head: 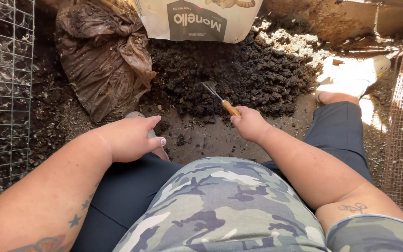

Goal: Using a small hand rake to turn and aerate soil or compost inside a fenced enclosure.

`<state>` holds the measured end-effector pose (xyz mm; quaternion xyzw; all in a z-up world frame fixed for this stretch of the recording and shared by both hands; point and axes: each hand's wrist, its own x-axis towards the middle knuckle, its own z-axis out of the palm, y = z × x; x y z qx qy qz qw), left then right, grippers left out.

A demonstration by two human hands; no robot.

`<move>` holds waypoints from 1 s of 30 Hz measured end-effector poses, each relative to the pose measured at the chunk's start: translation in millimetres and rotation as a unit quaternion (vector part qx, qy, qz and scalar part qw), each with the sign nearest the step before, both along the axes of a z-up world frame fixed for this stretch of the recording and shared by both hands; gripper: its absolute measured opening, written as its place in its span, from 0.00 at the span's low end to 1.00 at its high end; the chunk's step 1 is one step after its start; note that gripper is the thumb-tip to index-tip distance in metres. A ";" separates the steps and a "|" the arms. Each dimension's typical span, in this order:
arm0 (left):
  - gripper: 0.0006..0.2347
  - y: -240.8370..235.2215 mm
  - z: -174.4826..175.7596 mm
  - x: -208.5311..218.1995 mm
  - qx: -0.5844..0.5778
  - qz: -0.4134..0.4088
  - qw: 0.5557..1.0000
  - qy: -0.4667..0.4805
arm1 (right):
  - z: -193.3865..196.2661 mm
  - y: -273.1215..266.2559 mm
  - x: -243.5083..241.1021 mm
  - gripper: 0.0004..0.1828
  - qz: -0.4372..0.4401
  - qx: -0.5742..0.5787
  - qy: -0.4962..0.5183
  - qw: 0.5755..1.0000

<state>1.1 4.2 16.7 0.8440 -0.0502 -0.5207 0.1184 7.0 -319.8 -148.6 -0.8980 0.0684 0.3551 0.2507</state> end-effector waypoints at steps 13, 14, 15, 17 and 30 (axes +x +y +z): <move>0.31 -5.4 -7.3 -3.2 0.024 0.009 1.000 -0.009 | 31.7 -10.0 -20.4 0.27 -0.038 0.079 -0.047 0.995; 0.31 -5.9 -6.2 -3.8 0.026 0.013 1.000 -0.006 | 21.7 -13.8 -19.7 0.28 -0.013 0.045 -0.037 0.998; 0.31 -7.8 -4.8 -0.2 0.026 0.012 1.000 -0.007 | 12.4 -19.1 -17.9 0.28 0.007 0.010 -0.030 0.999; 0.31 -9.3 -6.7 0.3 0.029 0.009 1.000 -0.007 | 31.1 -13.1 -22.8 0.28 -0.001 0.028 -0.034 0.999; 0.31 -12.4 -5.8 2.4 0.040 0.024 0.999 -0.002 | 55.1 -34.0 -15.8 0.17 -0.048 0.056 -0.098 0.993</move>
